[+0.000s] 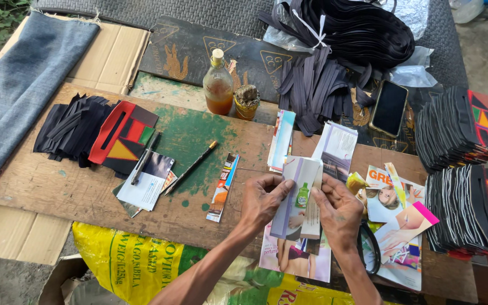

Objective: The person uses scissors to cut magazine pages into narrow strips. They repeatedly pick up pages, align them, and trim the edges into uniform strips, then place the cut pieces into a growing pile on the table.

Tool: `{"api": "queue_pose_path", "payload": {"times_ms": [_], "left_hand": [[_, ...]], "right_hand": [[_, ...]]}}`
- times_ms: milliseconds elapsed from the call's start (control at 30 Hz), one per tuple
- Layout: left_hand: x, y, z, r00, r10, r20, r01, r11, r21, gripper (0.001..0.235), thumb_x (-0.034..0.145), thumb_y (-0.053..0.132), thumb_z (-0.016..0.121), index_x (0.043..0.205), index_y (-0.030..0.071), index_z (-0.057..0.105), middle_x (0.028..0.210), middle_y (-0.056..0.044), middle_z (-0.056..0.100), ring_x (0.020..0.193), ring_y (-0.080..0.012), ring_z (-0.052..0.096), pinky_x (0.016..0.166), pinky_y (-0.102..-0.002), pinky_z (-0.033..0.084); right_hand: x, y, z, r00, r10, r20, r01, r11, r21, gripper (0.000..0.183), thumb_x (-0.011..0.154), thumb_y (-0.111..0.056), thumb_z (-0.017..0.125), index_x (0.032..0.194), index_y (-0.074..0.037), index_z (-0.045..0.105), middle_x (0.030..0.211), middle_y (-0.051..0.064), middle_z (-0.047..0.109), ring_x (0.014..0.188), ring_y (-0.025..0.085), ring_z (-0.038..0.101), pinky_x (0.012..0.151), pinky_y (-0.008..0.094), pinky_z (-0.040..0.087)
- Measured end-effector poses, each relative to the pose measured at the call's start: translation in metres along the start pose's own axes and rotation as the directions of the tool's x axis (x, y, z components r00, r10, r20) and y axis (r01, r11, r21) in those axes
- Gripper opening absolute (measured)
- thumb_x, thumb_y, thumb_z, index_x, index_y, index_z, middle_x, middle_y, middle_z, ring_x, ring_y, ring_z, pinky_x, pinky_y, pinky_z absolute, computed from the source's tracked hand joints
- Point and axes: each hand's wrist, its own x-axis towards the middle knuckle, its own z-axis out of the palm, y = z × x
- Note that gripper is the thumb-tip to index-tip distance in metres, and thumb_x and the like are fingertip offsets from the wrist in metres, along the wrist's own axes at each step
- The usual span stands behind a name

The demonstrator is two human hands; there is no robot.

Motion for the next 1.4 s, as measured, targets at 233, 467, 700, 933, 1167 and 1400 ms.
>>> {"api": "queue_pose_path", "payload": {"times_ms": [233, 467, 700, 933, 1167, 1400], "left_hand": [[0.005, -0.001, 0.006, 0.995, 0.083, -0.046, -0.089, 0.983, -0.163, 0.036, 0.099, 0.033, 0.069, 0.086, 0.0, 0.074, 0.074, -0.001, 0.065, 0.065, -0.0066, 0.054, 0.058, -0.021, 0.047], [0.014, 0.017, -0.024, 0.966, 0.1, -0.238, -0.148, 0.97, -0.194, 0.032, 0.098, 0.032, 0.066, 0.085, 0.003, 0.071, 0.072, -0.002, 0.065, 0.059, -0.0082, 0.054, 0.053, -0.024, 0.049], [0.009, 0.022, -0.03, 0.941, 0.19, -0.281, -0.229, 0.967, -0.114, 0.022, 0.097, 0.021, 0.071, 0.093, -0.001, 0.07, 0.079, -0.003, 0.068, 0.067, -0.0079, 0.058, 0.058, -0.023, 0.05], [-0.001, 0.011, -0.008, 0.998, 0.024, -0.061, -0.023, 1.0, 0.014, 0.02, 0.089, 0.021, 0.073, 0.098, 0.004, 0.076, 0.082, 0.0, 0.075, 0.07, -0.0066, 0.069, 0.063, -0.022, 0.059], [0.004, 0.0, 0.006, 0.995, 0.026, 0.093, -0.003, 0.972, -0.236, 0.016, 0.09, 0.014, 0.079, 0.095, 0.0, 0.074, 0.083, -0.001, 0.073, 0.072, -0.0049, 0.061, 0.065, -0.022, 0.051], [0.003, 0.006, 0.01, 0.996, -0.01, 0.093, 0.019, 0.995, -0.094, 0.017, 0.089, 0.013, 0.073, 0.101, 0.001, 0.072, 0.089, -0.001, 0.076, 0.077, -0.0062, 0.067, 0.072, -0.022, 0.057]], "right_hand": [[0.002, 0.015, -0.004, 0.997, 0.023, -0.069, -0.016, 0.996, 0.092, 0.026, 0.096, 0.0, 0.067, 0.121, 0.009, 0.067, 0.107, 0.012, 0.076, 0.092, 0.01, 0.07, 0.085, 0.024, 0.057], [0.01, 0.035, -0.024, 0.982, 0.174, -0.074, -0.119, 0.873, 0.473, 0.021, 0.096, 0.003, 0.068, 0.117, 0.004, 0.066, 0.106, 0.01, 0.073, 0.088, 0.013, 0.068, 0.078, 0.026, 0.057], [0.006, 0.031, -0.027, 0.978, 0.2, -0.058, -0.147, 0.859, 0.49, 0.022, 0.094, 0.001, 0.067, 0.116, 0.002, 0.065, 0.106, 0.008, 0.073, 0.089, 0.013, 0.07, 0.079, 0.028, 0.059], [0.009, 0.037, -0.029, 0.979, 0.199, -0.049, -0.151, 0.861, 0.486, 0.024, 0.097, -0.001, 0.069, 0.12, 0.003, 0.064, 0.106, 0.013, 0.072, 0.084, 0.016, 0.068, 0.07, 0.03, 0.055], [0.011, 0.04, -0.034, 0.958, 0.286, 0.011, -0.241, 0.786, 0.569, 0.025, 0.094, -0.002, 0.069, 0.117, 0.002, 0.062, 0.107, 0.011, 0.072, 0.092, 0.017, 0.071, 0.085, 0.033, 0.059], [0.011, 0.037, -0.035, 0.944, 0.329, 0.024, -0.284, 0.773, 0.568, 0.025, 0.091, -0.001, 0.07, 0.115, 0.002, 0.063, 0.105, 0.011, 0.072, 0.092, 0.017, 0.071, 0.084, 0.033, 0.06]]}}
